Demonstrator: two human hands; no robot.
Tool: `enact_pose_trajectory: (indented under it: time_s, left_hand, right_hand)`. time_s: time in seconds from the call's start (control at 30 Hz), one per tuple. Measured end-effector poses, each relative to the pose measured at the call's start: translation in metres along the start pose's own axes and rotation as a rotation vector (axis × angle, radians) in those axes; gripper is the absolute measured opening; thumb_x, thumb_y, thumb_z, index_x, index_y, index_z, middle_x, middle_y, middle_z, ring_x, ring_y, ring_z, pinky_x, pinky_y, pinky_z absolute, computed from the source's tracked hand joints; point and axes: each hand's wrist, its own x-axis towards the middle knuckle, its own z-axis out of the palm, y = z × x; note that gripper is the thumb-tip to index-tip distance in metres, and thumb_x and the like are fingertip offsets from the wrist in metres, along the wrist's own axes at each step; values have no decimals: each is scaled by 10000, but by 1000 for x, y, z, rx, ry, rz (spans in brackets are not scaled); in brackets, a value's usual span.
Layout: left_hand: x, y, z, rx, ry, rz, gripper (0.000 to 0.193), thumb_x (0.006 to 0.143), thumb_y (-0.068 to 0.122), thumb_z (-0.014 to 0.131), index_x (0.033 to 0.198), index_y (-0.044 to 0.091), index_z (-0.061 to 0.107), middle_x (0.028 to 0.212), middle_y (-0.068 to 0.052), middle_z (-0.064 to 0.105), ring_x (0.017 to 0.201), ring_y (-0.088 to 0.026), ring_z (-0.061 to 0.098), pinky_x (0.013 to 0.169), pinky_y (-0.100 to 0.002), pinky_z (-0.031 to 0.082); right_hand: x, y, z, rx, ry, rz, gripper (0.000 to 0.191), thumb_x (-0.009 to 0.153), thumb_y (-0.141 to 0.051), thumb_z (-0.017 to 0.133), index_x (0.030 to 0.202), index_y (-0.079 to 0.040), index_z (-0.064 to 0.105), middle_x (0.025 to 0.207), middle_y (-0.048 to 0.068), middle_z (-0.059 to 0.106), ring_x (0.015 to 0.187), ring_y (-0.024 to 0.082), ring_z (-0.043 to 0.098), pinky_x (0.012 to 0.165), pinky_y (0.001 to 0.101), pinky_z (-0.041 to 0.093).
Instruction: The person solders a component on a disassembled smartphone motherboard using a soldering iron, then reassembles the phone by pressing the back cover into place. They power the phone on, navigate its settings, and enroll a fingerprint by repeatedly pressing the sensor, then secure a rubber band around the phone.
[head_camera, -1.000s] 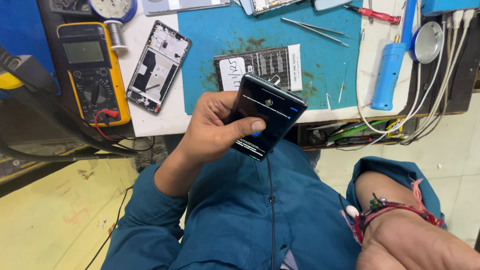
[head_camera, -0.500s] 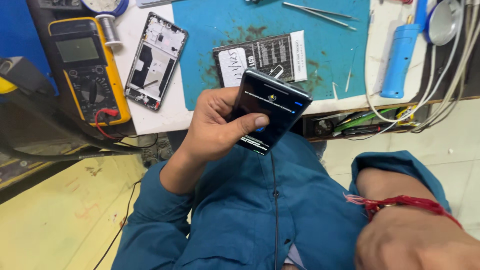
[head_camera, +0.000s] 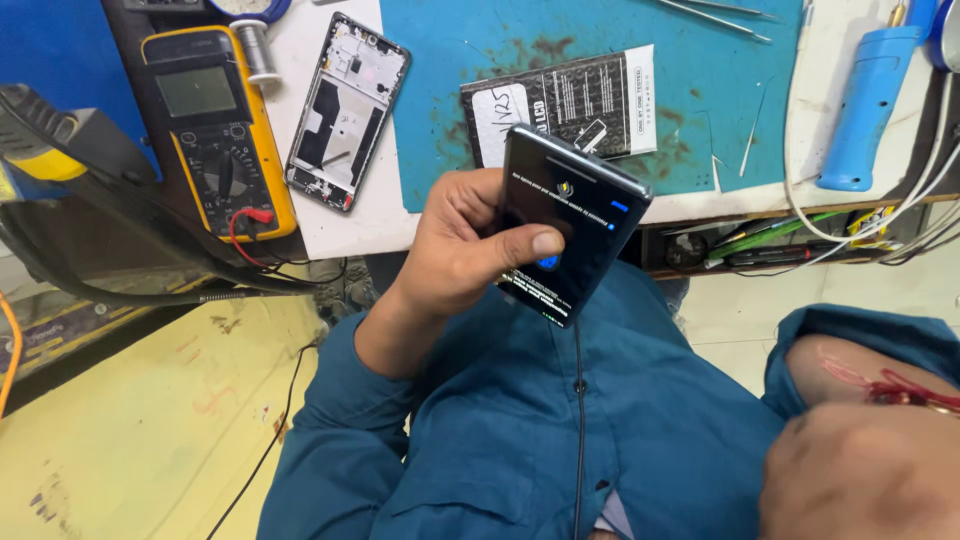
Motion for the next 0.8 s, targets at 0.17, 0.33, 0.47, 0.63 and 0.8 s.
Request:
enact_pose_trajectory:
  time_s: [0.17, 0.33, 0.47, 0.63, 0.8]
  left_hand:
    - [1, -2, -2, -51, 24, 2, 147, 1002, 49, 776, 1102, -41, 718, 955, -66, 737, 863, -83, 646, 812, -220, 527]
    - [4, -8, 1, -38, 51, 0, 224, 977, 44, 766, 1182, -29, 714, 1052, -95, 757, 966, -123, 692, 907, -261, 560]
    - [4, -13, 3, -57, 58, -3, 232, 971, 38, 758, 1189, -29, 712, 1083, -102, 767, 999, -139, 710, 978, -297, 571]
    - [4, -20, 1, -103, 75, 10, 236, 976, 6, 764, 1203, -33, 714, 1078, -104, 759, 994, -132, 695, 961, -284, 554]
    - [5, -23, -1, -107, 64, -10, 243, 966, 12, 764, 1202, -25, 718, 1084, -102, 762, 1005, -132, 699, 1002, -306, 563]
  right_hand:
    - [1, 3, -1, -712, 376, 318, 517, 912, -243, 827, 1279, 34, 589, 978, 98, 711, 896, 174, 733, 781, 276, 601]
    - [-1, 32, -19, -1054, 225, 441, 582, 798, -284, 879, 1214, 55, 654, 907, 129, 710, 787, 193, 713, 703, 257, 552]
    - [-5, 41, -16, -1089, 230, 458, 313, 856, -148, 903, 1038, 40, 730, 766, 108, 689, 576, 105, 630, 534, 215, 438]
    - [-5, 45, -15, -1035, 280, 484, 160, 894, -73, 851, 926, 32, 734, 709, 86, 676, 541, 81, 598, 509, 212, 412]
    - [-10, 46, -18, -1030, 278, 482, 164, 934, -66, 864, 915, 24, 728, 734, 81, 678, 516, 63, 579, 484, 190, 386]
